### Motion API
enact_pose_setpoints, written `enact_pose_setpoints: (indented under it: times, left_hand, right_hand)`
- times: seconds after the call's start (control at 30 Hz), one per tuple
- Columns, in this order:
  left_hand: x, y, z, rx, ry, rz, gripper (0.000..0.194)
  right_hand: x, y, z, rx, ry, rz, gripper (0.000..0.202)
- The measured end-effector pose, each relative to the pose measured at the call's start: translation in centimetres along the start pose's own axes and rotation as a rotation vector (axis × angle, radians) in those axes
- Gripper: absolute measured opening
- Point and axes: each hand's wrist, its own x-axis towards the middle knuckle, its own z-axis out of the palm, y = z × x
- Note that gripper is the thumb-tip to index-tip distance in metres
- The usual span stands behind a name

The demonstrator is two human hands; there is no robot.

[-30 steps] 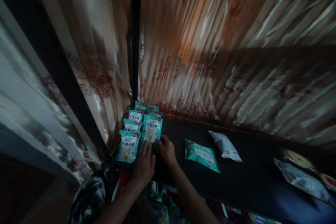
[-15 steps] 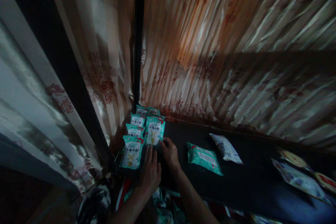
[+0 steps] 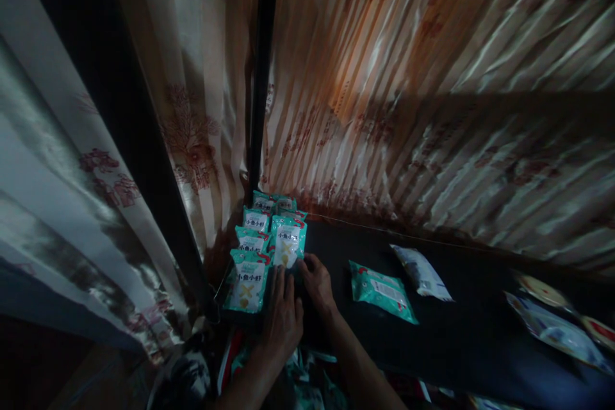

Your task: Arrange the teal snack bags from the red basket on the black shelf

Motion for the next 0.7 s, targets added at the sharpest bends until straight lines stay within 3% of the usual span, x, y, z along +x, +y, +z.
enact_pose_setpoints:
  times: [0.23, 0.43, 0.7]
  left_hand:
    - [0.1, 0.2, 0.2, -0.002, 0.029, -0.018, 0.047]
    - [0.2, 0.3, 0.1, 0.051, 0.041, -0.029, 0.047]
    - [0.3, 0.5, 0.3, 0.092, 0.083, -0.014, 0.045]
  right_hand:
    - [0.7, 0.9, 0.4, -0.007, 0.125, 0.019, 0.055]
    - [1.1, 0.7, 0.8, 0.047, -0.027, 0.034, 0.053]
    - [1.2, 0.3, 0.9, 0.117, -0.046, 0.01, 0.052]
